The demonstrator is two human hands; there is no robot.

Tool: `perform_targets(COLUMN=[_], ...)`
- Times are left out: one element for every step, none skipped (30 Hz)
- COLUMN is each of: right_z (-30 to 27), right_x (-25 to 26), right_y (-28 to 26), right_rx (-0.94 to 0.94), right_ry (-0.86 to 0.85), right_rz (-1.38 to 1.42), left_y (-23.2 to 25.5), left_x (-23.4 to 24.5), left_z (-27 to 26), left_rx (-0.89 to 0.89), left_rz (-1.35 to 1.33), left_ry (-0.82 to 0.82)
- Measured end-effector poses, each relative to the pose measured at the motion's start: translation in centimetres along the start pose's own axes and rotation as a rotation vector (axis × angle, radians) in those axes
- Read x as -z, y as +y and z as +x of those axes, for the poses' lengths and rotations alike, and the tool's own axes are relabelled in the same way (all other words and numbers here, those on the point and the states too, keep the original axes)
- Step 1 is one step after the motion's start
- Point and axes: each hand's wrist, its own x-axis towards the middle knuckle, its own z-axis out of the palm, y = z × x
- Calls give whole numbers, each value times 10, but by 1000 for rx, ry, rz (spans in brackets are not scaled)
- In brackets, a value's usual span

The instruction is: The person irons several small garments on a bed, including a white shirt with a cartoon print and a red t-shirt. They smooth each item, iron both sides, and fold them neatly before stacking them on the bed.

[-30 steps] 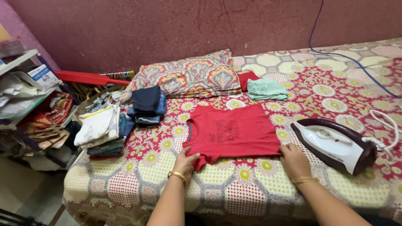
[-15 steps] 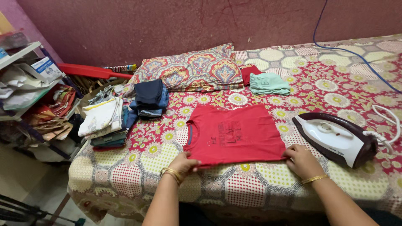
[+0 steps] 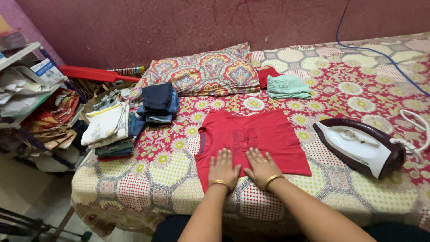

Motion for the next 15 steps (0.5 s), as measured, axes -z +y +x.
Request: perform_targets(right_z=[-5,-6,-5,-9,-15,-19,-24,-29,-30,-33,-36,-38,-40,-41,-43], right_x=[3,10,18,25,29,34,37,38,38,36,33,30,27,26,27], right_y=[3,8,14,26,37,47,58,67,75,82,88,92,95,99,104], right_rx=[-54,-110,-174,-238,-302,-352,-402,-452,-470,-493,-516,-511,-506,-499,-489], right_ry=[-51,-101,-90,-84,-78,-92,-105,-119,-92,-67,-43,-46,-48,-43,-39], right_rz=[-65,-132,-126,-120,-114,-121,-128,-132,-142,-154,-167,-154,-141,-128,-154], left_y=[-8,-16,-24,-31,-37,-43,-46,-49,-52,-52,-52,-53,-54,-55,-56], left_x=[-1,0,3,2,0,1,1,0,-2,-6,-9,-12,-15,-16,-17], left_z=[-3,-1,2,1,-2,-2,-1,0,1,2,3,3,2,1,-1], left_rx=[59,91,123,156,183,209,236,240,244,244,242,240,237,234,231], left_rz=[28,50,72,93,94,97,99,100,101,99,100,101,102,100,98], left_ry=[-56,-75,-93,-116,-91,-59,-27,-17,-7,-1,13,26,39,54,70])
